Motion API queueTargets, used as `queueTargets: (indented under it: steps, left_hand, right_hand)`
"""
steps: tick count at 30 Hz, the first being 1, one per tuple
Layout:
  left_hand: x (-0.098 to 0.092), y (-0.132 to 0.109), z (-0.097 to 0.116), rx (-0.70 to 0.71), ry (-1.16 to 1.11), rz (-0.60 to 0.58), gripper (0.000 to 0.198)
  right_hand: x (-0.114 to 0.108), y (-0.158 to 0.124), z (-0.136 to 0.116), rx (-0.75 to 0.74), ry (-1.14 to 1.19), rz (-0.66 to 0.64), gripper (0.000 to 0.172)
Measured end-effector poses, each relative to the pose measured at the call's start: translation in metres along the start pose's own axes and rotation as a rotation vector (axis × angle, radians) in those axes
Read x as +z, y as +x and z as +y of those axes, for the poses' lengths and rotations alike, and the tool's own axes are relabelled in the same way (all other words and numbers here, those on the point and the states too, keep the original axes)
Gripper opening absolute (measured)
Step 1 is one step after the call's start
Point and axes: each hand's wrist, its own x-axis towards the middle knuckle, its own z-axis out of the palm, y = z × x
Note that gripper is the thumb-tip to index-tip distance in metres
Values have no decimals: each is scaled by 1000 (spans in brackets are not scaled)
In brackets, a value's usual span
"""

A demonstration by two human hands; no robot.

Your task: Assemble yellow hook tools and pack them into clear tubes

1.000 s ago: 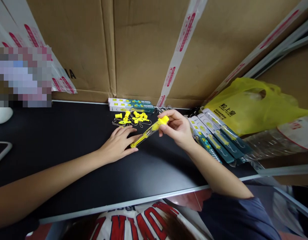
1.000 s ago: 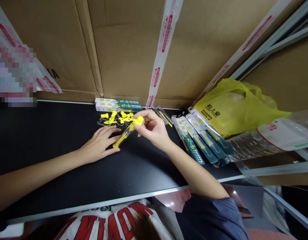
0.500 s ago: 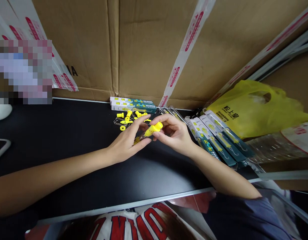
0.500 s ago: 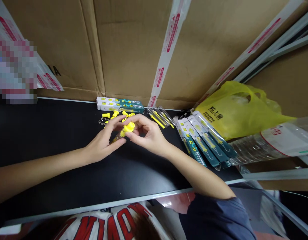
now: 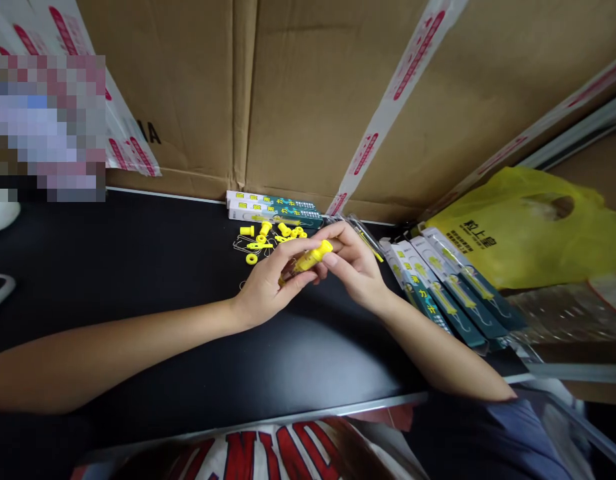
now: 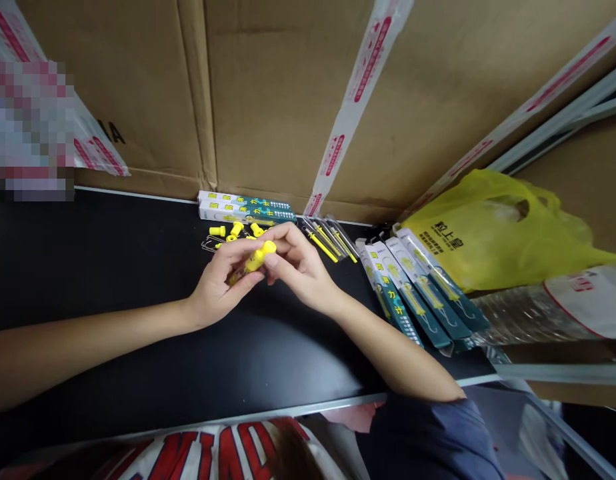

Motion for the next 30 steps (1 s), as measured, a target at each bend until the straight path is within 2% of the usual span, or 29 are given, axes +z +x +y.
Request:
queueTargets:
  steps: [6, 11, 16, 30]
  left_hand:
    - [2, -1, 0, -24, -13, 16, 45]
    - [0, -2, 0, 1, 38, 7, 43]
    - [0, -2, -1, 41, 7, 25, 40]
    - [1, -4, -3, 11, -11, 50, 40]
  right_hand:
    - [1, 1, -7, 29, -8, -13, 20]
    - [1, 3, -11, 82, -3, -2, 29]
    - [2, 3, -10, 69, 10, 5, 28]
    - [-6, 2, -1, 2, -5, 67, 22]
